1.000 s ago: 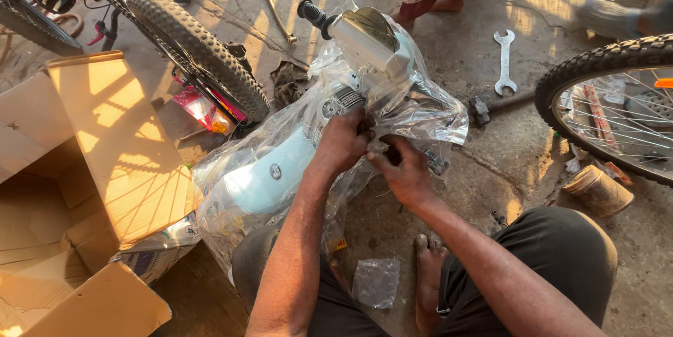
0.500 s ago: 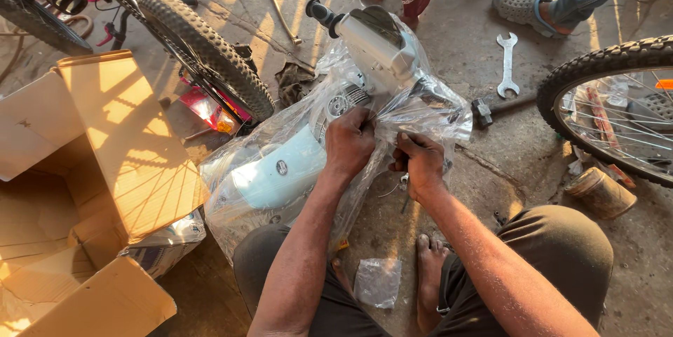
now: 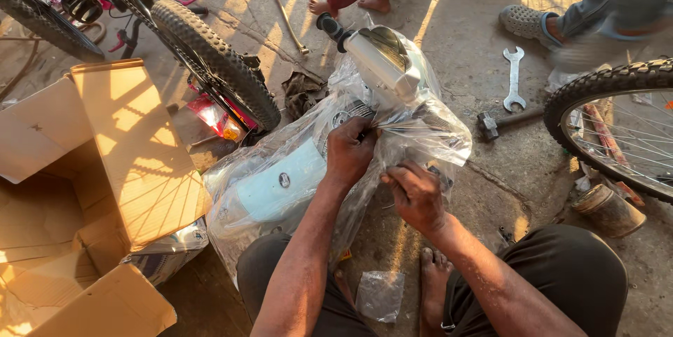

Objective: The person sits on the ground and removes plastic wrapping from a light blue scooter. They peel the plastic from the handlebars, front body, and seat area, gathering the removed plastic in their hands.

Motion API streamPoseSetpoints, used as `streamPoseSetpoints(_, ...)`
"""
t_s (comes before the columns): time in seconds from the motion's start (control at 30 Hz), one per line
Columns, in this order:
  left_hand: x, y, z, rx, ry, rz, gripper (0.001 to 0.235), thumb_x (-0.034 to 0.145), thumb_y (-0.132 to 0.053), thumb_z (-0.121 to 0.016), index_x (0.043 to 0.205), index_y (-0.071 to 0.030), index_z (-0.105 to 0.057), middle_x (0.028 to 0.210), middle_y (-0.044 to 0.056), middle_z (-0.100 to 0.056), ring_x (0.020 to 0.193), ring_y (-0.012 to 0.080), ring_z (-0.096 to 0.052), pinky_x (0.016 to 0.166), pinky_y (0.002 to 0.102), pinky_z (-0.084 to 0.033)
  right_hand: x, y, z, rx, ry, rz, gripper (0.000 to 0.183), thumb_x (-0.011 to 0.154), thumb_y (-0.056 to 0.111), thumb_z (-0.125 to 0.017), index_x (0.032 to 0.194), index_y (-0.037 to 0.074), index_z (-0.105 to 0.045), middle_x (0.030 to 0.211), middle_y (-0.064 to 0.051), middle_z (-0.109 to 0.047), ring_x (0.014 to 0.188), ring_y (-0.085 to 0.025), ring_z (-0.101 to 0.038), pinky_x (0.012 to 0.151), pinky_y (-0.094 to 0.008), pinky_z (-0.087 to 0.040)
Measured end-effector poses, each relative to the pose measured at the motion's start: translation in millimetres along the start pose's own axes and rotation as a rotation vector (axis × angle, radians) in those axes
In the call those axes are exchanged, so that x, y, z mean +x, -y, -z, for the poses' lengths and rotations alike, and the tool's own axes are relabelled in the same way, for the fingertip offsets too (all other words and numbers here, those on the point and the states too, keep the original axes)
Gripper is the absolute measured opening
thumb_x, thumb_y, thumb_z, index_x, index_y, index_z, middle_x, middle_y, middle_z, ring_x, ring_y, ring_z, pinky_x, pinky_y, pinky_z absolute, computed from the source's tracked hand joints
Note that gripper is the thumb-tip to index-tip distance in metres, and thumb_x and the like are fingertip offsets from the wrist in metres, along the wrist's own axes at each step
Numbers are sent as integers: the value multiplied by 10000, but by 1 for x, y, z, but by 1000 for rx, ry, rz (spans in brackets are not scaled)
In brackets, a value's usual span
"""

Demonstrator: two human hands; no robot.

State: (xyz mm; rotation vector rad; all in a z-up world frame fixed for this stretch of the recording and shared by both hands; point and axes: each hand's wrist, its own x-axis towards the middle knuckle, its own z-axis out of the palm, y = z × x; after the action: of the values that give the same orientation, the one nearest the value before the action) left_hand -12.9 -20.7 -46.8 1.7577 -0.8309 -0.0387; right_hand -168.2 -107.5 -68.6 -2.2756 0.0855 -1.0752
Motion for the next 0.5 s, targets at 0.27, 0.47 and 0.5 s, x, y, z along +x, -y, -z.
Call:
streamPoseSetpoints(0.27,0,-16,37,-1,425,33,421,855,-215,-738,1219,-9,-697,1266,171,-681,1032,307,-699,865,399,-570,-9,27,2,-20,60,57,114,869,60,-741,918,-6,-663,1120,-164,-690,924,-337,-723,747,-402,-589)
streamPoseSetpoints(0.47,-11,-6,22,288,423,7,255,895,-243,-683,1038,-34,-720,1017,210,-736,969,379,-693,846,460,-536,-22,31,-9,59,4,-135,115,834,26,-753,860,2,-643,1153,-148,-705,928,-305,-728,745,-374,-588)
streamPoseSetpoints(0.5,-11,-3,20,244,355,-21,208,904,-204,-656,998,-28,-714,989,206,-741,946,369,-704,833,450,-544,-24,28,-11,60,-3,-158,121,820,24,-758,852,2,-643,1170,-147,-709,932,-296,-726,748,-373,-586)
